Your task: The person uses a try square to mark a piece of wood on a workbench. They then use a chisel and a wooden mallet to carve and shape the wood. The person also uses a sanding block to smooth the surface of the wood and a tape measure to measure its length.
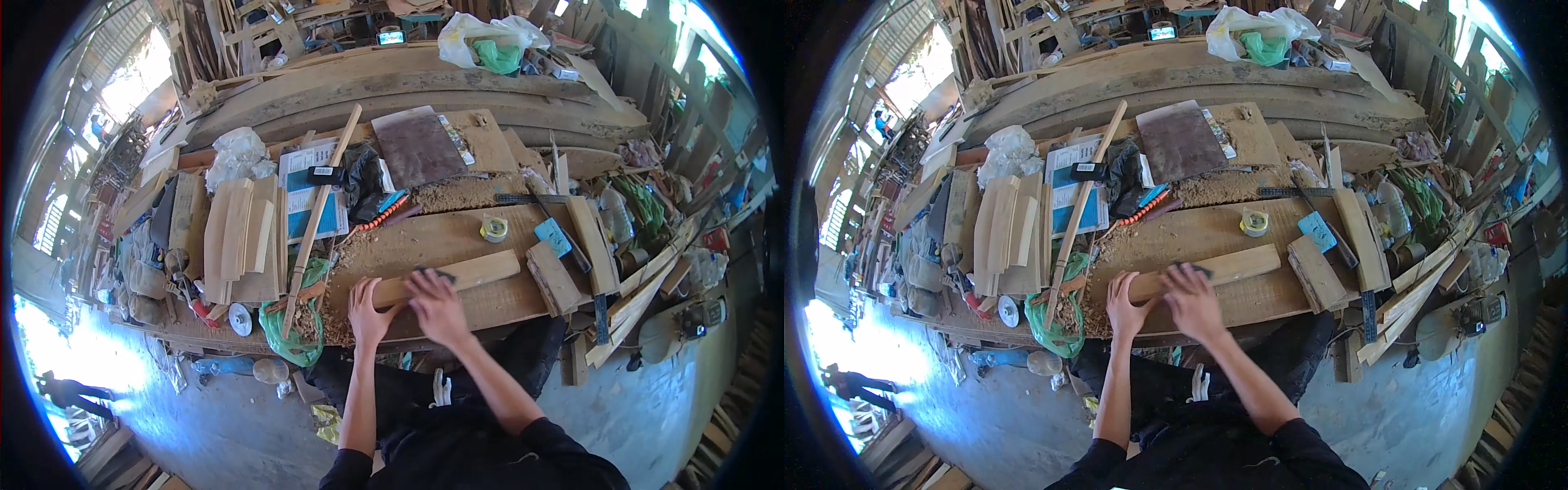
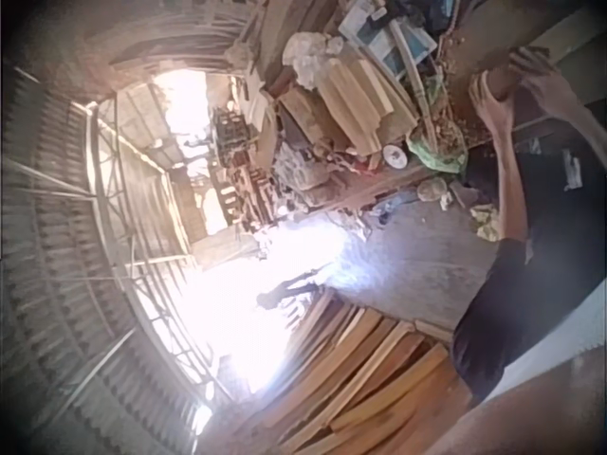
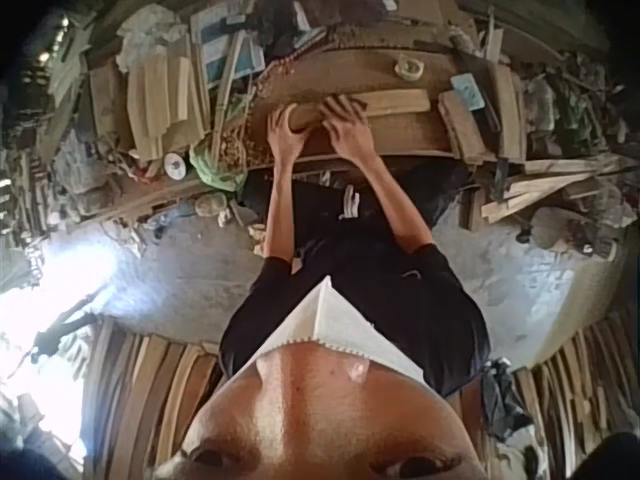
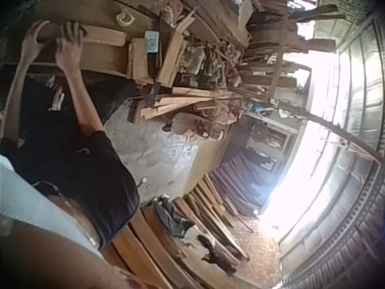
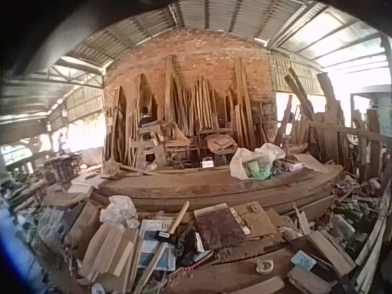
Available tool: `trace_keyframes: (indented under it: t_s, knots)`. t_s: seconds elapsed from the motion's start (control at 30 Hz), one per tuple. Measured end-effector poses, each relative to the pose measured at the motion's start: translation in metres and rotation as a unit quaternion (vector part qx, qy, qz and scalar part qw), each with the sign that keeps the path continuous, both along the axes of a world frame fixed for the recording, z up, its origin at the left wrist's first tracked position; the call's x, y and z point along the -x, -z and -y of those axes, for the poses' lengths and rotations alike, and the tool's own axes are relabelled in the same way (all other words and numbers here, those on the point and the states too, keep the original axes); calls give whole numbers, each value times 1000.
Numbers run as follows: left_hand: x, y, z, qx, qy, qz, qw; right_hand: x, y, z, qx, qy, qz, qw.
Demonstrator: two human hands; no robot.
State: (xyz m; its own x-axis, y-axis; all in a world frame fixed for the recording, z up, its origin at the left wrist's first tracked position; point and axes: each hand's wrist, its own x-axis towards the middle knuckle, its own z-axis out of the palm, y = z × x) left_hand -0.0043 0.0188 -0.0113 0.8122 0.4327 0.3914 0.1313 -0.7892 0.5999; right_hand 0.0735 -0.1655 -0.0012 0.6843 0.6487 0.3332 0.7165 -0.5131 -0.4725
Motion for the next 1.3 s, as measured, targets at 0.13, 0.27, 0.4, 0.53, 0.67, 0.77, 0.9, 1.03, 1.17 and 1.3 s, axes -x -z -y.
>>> trace_keyframes:
  t_s: [0.13,0.27,0.4,0.53,0.67,0.77,0.9,1.03,1.17,1.3]
  knots:
    - [-1,-2,3,-3,-10,10,1000,-50,9,82,-2,169,44,985]
    - [-3,-2,4,-5,-8,6,1000,-67,15,95,-13,244,63,968]
    - [0,-4,3,1,-10,14,1000,-23,2,15,3,121,20,992]
    - [-4,9,-5,-3,0,8,1000,22,-1,-39,-36,-32,-16,999]
    - [-2,8,-3,-4,-6,2,1000,12,-1,-22,-29,-32,-21,999]
    - [-1,1,-2,1,-5,5,1000,-19,-3,26,-5,58,3,998]
    - [-3,-4,3,2,-6,4,1000,-60,12,95,-1,197,47,979]
    - [-4,-2,2,1,-7,5,1000,-60,18,84,12,249,58,967]
    - [-2,-1,1,-2,-7,6,1000,-6,-1,7,14,92,16,996]
    - [-3,18,-11,-12,-3,6,1000,29,-4,-43,-39,-26,-16,999]
